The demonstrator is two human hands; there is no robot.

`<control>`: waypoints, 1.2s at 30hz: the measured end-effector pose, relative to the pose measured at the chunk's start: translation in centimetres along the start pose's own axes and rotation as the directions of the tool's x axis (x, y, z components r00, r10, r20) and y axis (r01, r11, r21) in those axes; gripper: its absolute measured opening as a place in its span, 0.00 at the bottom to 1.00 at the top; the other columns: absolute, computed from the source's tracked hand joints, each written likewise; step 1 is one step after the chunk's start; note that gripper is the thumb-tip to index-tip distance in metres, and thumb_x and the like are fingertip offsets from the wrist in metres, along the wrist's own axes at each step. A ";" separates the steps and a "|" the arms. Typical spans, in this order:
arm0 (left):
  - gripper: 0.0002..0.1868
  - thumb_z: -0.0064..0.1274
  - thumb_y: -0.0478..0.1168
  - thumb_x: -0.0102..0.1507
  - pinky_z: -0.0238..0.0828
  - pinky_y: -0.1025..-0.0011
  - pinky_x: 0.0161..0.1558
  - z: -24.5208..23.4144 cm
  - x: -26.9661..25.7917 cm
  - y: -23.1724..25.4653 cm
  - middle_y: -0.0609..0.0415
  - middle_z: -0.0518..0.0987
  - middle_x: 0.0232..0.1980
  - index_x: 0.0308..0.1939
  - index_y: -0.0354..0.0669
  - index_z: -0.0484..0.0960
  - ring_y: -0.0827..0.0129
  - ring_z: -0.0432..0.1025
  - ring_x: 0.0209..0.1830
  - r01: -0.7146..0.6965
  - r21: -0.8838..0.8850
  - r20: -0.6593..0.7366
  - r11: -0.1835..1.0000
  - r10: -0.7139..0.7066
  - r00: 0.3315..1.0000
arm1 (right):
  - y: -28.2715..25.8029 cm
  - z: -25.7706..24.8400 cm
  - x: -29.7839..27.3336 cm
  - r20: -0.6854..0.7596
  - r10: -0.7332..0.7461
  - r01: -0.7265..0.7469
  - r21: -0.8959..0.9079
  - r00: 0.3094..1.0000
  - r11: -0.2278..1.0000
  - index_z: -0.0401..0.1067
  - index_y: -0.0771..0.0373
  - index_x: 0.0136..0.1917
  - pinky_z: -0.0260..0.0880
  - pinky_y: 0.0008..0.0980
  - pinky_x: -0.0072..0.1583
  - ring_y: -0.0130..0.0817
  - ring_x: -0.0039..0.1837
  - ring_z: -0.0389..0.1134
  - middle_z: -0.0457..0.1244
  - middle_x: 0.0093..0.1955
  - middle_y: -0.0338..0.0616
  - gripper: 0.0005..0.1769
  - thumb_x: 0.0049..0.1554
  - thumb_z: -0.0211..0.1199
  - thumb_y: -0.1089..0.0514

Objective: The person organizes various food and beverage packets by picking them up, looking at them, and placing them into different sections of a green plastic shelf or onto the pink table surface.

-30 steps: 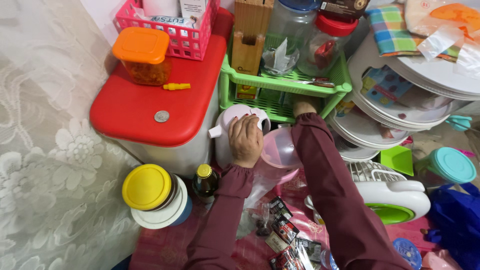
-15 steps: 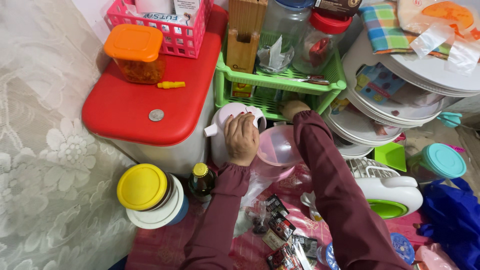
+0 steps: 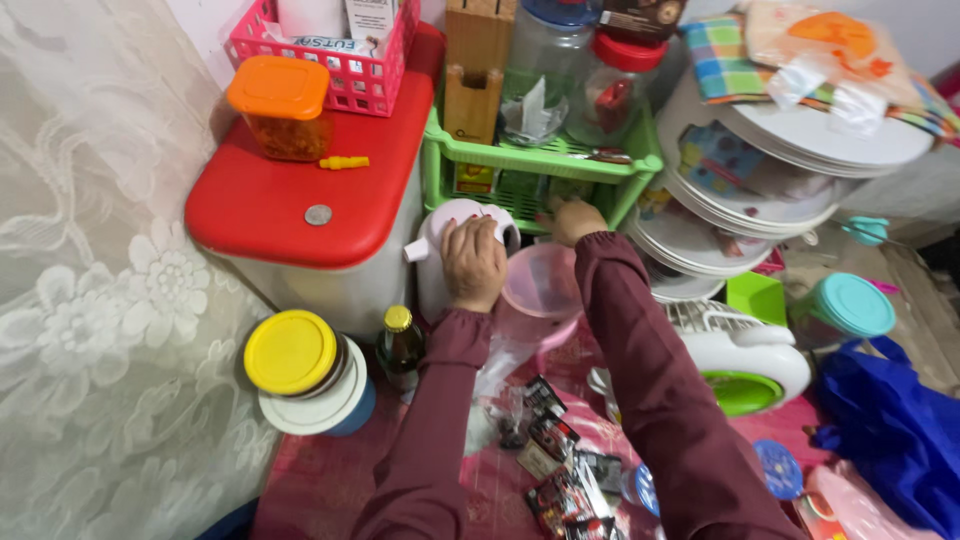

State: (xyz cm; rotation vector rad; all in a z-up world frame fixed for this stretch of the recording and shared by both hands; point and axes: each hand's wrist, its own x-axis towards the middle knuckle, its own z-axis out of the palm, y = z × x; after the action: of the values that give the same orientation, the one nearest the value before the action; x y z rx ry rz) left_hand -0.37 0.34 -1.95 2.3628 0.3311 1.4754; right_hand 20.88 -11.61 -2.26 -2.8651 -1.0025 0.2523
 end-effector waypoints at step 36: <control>0.42 0.66 0.56 0.54 0.56 0.45 0.65 -17.2 -29.9 14.2 0.41 0.64 0.69 0.66 0.44 0.68 0.45 0.59 0.70 0.221 -0.135 0.931 0.966 0.048 0.362 | 2.5 11.5 -48.4 0.475 -0.138 0.051 0.191 0.869 0.980 0.69 0.58 0.68 0.67 0.39 0.69 0.47 0.70 0.66 0.63 0.70 0.50 0.29 0.58 0.65 0.43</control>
State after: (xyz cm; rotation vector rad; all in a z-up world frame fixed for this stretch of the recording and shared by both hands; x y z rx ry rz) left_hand -28.63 -20.91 -13.92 2.4689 -0.0443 -0.1008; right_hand -17.01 -43.38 -7.95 -2.6315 -1.1201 1.0415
